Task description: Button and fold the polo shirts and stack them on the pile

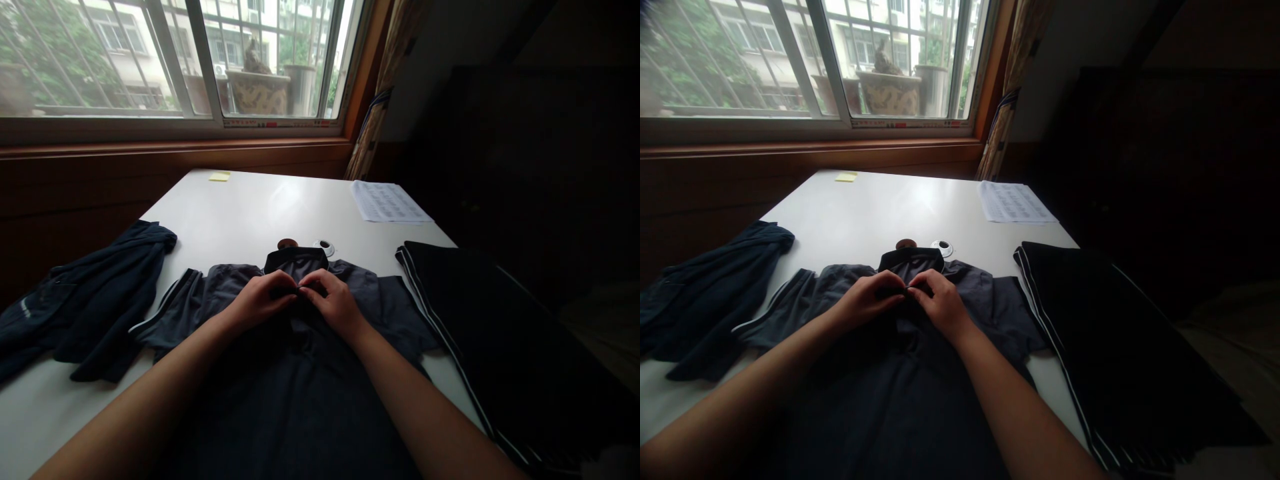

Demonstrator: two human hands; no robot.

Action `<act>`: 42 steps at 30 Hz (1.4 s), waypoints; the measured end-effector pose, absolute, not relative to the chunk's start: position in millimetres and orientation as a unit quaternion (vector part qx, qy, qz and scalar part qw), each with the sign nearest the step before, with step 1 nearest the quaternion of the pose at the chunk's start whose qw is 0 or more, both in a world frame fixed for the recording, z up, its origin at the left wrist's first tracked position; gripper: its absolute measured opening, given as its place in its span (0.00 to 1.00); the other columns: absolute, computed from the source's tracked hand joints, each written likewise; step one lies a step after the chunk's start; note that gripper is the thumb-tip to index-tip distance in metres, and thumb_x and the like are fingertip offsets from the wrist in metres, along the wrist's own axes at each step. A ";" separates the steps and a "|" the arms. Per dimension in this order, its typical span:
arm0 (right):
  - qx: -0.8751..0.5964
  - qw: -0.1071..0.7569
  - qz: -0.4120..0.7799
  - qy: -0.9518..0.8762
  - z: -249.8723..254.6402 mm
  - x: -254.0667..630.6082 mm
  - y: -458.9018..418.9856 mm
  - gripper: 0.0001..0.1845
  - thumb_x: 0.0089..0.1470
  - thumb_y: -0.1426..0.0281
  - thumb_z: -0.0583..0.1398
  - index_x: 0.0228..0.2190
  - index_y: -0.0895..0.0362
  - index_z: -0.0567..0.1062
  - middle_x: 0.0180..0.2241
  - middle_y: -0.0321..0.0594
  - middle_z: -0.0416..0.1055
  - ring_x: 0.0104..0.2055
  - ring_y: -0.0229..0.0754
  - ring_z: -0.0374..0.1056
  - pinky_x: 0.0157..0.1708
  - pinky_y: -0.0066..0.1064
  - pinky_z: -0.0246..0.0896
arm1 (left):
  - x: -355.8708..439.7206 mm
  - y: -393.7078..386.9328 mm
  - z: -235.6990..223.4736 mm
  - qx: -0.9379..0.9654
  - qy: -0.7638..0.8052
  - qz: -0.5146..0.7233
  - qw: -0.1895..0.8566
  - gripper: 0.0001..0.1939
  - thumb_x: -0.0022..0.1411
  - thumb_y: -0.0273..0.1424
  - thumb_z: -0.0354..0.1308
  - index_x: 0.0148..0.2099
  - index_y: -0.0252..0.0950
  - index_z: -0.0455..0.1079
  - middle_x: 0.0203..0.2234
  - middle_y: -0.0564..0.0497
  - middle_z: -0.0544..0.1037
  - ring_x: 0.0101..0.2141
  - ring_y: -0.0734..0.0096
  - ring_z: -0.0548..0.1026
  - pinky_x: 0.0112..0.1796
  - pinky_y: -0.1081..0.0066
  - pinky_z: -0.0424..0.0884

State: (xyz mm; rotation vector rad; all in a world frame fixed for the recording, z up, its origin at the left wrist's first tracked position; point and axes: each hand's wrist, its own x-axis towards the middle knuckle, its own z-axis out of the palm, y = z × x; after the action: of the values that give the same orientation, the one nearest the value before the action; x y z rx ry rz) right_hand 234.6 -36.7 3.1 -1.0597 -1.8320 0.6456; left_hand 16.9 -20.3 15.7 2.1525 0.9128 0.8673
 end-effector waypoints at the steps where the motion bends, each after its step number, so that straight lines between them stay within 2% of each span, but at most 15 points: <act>1: -0.426 0.450 0.259 -0.741 2.4 234.8 -36.5 0.04 0.58 0.69 0.64 0.38 0.52 0.76 0.37 0.38 0.76 0.40 0.43 0.72 0.42 0.36 0.68 | 16.9 -20.3 15.8 0.816 0.348 0.331 0.323 0.09 0.64 0.33 0.61 0.46 0.37 0.72 0.37 0.51 0.80 0.36 0.69 0.78 0.38 0.71 0.73; 11: -0.392 0.504 0.245 -0.730 3.8 233.3 -34.6 0.04 0.57 0.70 0.65 0.35 0.52 0.74 0.40 0.41 0.71 0.43 0.44 0.70 0.39 0.36 0.70 | 16.4 -19.5 15.7 0.798 0.340 0.345 0.357 0.10 0.64 0.35 0.61 0.45 0.37 0.70 0.37 0.50 0.79 0.37 0.69 0.77 0.39 0.71 0.73; 16: -0.391 0.487 0.225 -0.748 8.6 234.3 -36.9 0.02 0.57 0.71 0.64 0.32 0.53 0.76 0.40 0.41 0.72 0.44 0.44 0.71 0.45 0.38 0.69 | 15.5 -19.6 15.3 0.786 0.346 0.352 0.372 0.10 0.64 0.35 0.62 0.46 0.37 0.70 0.37 0.50 0.79 0.38 0.68 0.77 0.40 0.70 0.73; 21: -0.383 0.480 0.222 -0.757 9.9 235.9 -37.4 0.01 0.57 0.71 0.65 0.33 0.53 0.78 0.42 0.42 0.73 0.46 0.44 0.71 0.50 0.41 0.68 | 13.7 -19.2 13.1 0.778 0.346 0.356 0.385 0.11 0.64 0.36 0.62 0.46 0.38 0.70 0.37 0.50 0.78 0.39 0.68 0.77 0.40 0.70 0.72; 42: -0.389 0.481 0.249 -0.745 9.1 233.4 -35.9 0.03 0.59 0.70 0.64 0.34 0.52 0.81 0.41 0.42 0.76 0.46 0.44 0.73 0.50 0.40 0.69 | 17.2 -18.4 10.6 0.789 0.362 0.354 0.349 0.10 0.64 0.34 0.61 0.46 0.38 0.68 0.37 0.50 0.81 0.38 0.67 0.80 0.39 0.70 0.75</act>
State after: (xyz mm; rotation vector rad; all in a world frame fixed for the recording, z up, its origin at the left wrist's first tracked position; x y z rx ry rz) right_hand 233.4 -35.9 9.1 -0.9475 -1.8182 0.6079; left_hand 17.2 -18.4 10.6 2.0440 0.9390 0.9170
